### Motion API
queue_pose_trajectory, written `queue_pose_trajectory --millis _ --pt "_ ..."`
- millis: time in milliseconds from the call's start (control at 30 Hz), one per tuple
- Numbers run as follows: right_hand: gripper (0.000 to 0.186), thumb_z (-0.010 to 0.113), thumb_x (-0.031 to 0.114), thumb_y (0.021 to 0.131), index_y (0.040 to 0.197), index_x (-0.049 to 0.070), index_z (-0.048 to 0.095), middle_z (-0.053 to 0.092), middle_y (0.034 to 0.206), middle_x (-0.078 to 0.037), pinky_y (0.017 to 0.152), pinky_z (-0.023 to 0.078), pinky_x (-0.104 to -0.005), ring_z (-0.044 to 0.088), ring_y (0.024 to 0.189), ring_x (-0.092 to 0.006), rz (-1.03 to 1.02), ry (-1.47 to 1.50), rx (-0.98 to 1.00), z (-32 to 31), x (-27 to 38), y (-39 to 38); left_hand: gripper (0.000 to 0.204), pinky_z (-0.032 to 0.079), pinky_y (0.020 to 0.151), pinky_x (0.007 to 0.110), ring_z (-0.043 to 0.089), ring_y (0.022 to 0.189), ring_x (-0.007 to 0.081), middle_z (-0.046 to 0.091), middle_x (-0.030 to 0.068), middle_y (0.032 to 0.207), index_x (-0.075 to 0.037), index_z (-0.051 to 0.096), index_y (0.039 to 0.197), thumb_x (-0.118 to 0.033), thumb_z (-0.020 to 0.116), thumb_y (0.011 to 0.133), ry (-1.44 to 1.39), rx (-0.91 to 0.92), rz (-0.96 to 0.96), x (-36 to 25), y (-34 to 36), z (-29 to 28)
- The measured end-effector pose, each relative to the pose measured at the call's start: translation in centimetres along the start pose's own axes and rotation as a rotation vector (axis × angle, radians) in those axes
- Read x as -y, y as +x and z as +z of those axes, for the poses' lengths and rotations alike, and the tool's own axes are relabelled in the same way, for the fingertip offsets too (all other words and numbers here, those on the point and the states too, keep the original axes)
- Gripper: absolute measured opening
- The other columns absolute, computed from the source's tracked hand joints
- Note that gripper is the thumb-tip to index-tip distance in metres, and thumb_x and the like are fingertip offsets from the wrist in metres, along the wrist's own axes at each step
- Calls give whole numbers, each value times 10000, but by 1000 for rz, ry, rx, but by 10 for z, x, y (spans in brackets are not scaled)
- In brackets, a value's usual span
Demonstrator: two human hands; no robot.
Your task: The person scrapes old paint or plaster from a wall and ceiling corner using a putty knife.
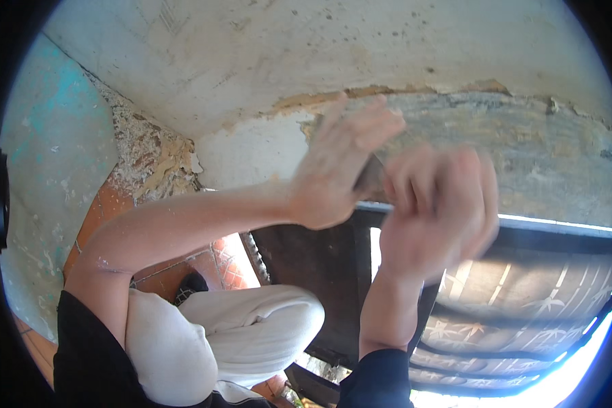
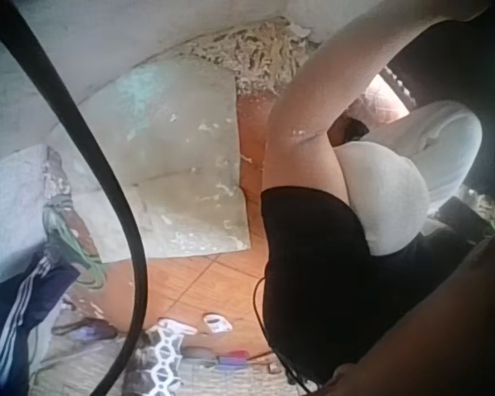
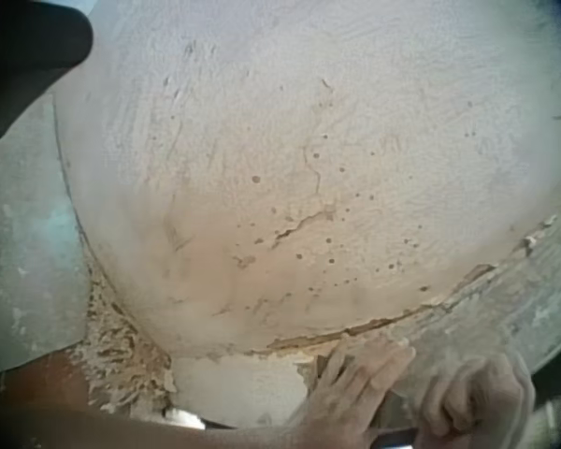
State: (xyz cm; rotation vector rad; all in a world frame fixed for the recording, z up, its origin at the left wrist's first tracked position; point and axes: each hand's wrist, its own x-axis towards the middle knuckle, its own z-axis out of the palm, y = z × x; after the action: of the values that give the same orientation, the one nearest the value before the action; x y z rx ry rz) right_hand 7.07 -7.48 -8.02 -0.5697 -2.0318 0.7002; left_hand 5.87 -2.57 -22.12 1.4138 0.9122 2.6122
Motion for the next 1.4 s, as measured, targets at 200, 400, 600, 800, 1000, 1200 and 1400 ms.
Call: queue_pose_trajectory --millis 200,400,600,800,1000,1200,1400 --pt "331 404 118 999 678 90 329 282 541 -11 480 301 -313 274 465 -113 26 -71 27 1 -10 4 682 128 1152 657 361 1418 361 488 147 1401 -61 386 1434 1 638 803 -9 -18 -63 -5 1 2" --pt "329 409 114 990 671 78 341 291 555 -3 542 327 -314 308 508 -118 45 -39 -53 2 0 10 645 145 1141 673 392 1394 379 506 127 1365 -69 385 1426 0 633 835 -83 2 -40 -5 13 4" --pt "334 422 120 982 660 77 344 299 564 0 542 297 -304 317 519 -113 63 -133 -205 -9 6 6 616 130 1146 672 392 1393 390 505 115 1367 -86 426 1395 -23 654 826 -119 -1 -57 -12 22 7" --pt "293 453 66 963 679 53 382 323 568 1 548 304 -289 323 521 -110 14 57 -43 -3 23 7 552 84 1184 633 338 1429 345 487 121 1312 -65 419 1343 2 589 822 -138 13 39 -12 23 2" --pt "311 436 105 979 676 46 399 352 564 -4 537 289 -263 334 529 -94 83 -202 -48 12 18 3 290 353 958 511 522 959 348 526 130 964 -39 525 1046 -57 645 782 -156 -34 46 -9 16 0" --pt "346 406 140 995 655 88 365 301 542 4 554 309 -284 301 513 -97 163 -185 -83 17 0 -2 248 375 833 428 533 881 310 531 126 906 -28 532 941 -112 678 759 -11 75 10 -1 11 -14" --pt "326 420 91 979 656 83 373 330 574 6 557 289 -275 318 551 -99 88 -138 -245 9 -3 -2 220 381 812 426 533 898 306 531 130 907 -37 512 893 -154 651 768 -52 67 49 -10 18 -3"
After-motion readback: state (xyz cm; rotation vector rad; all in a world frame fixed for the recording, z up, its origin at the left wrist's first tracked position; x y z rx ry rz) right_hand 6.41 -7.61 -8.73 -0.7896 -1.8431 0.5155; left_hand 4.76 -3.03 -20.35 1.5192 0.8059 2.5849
